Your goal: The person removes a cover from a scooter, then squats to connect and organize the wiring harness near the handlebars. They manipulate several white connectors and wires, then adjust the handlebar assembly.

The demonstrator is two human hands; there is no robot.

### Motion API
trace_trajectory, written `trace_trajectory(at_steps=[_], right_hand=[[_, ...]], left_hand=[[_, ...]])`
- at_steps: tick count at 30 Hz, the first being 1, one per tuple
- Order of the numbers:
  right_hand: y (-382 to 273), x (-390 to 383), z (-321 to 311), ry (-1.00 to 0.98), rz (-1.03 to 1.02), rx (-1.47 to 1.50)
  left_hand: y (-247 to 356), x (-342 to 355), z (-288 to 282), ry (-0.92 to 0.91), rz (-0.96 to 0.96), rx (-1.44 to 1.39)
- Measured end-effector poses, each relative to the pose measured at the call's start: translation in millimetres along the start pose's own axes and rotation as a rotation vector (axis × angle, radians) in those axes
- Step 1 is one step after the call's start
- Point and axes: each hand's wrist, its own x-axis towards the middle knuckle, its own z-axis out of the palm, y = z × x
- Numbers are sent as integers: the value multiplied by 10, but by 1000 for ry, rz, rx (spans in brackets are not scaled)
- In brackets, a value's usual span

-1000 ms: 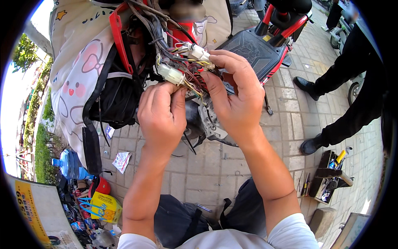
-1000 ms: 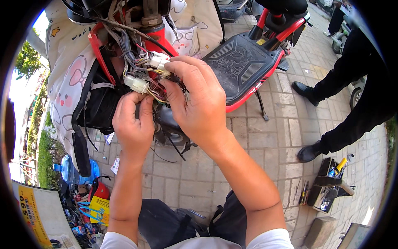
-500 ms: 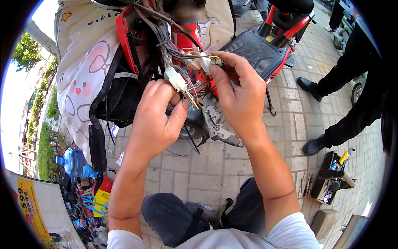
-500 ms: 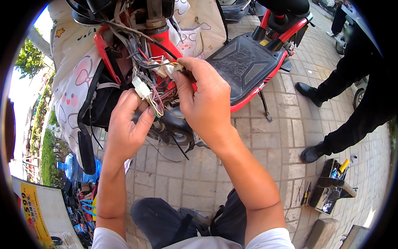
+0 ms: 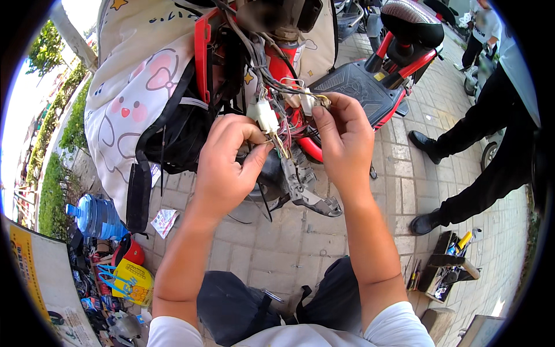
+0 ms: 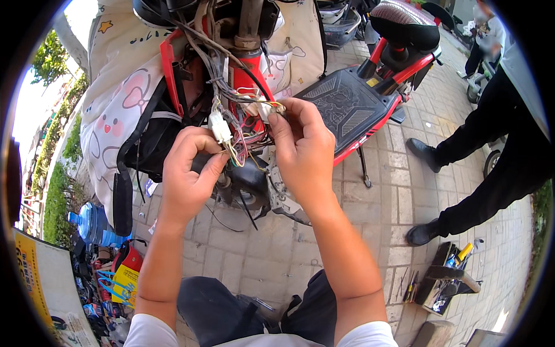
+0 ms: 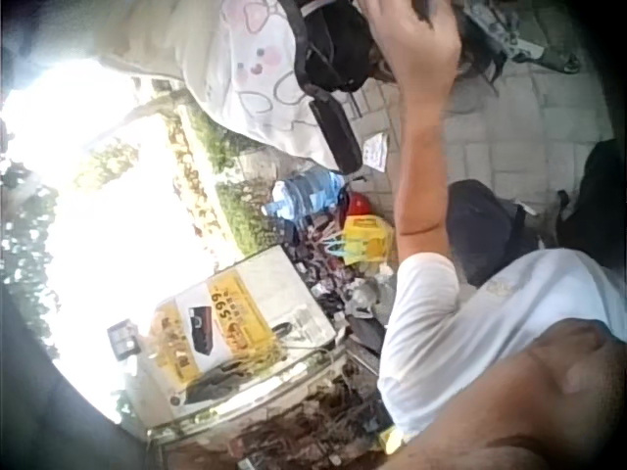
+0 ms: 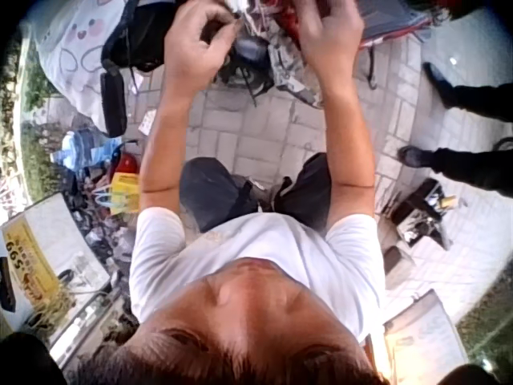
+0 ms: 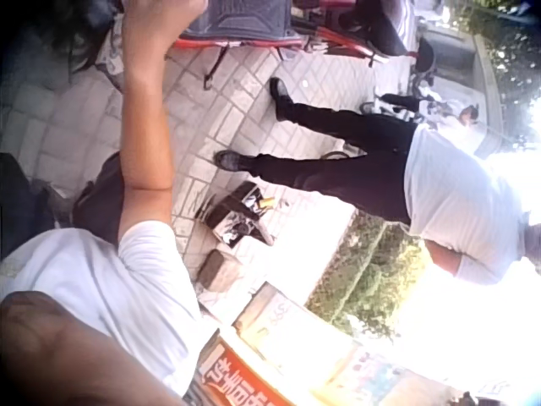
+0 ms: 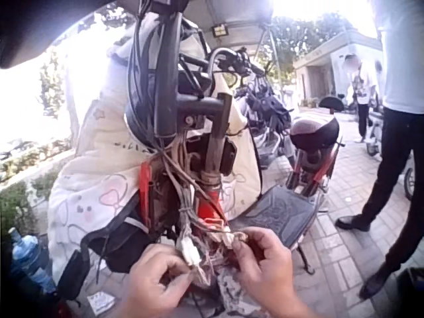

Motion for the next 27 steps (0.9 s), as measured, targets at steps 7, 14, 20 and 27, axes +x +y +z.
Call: trace_trajectory(at_steps=[7,14,20,27], right_hand=[[-32,-77,-8,-51,-45,-50],[-13,-83,-52,-56,-29,-52],[-29,-87,-44,-71,-18,0],[-75,-94,-76,-88,-13,-43]], left_hand=[[-188,-236,448,322,-508,-1282],[-136,-221,420,263,-369,-1873],[-61,-177,338,269,-381,-1711],[-68,-169,364,297,-429,-1584]])
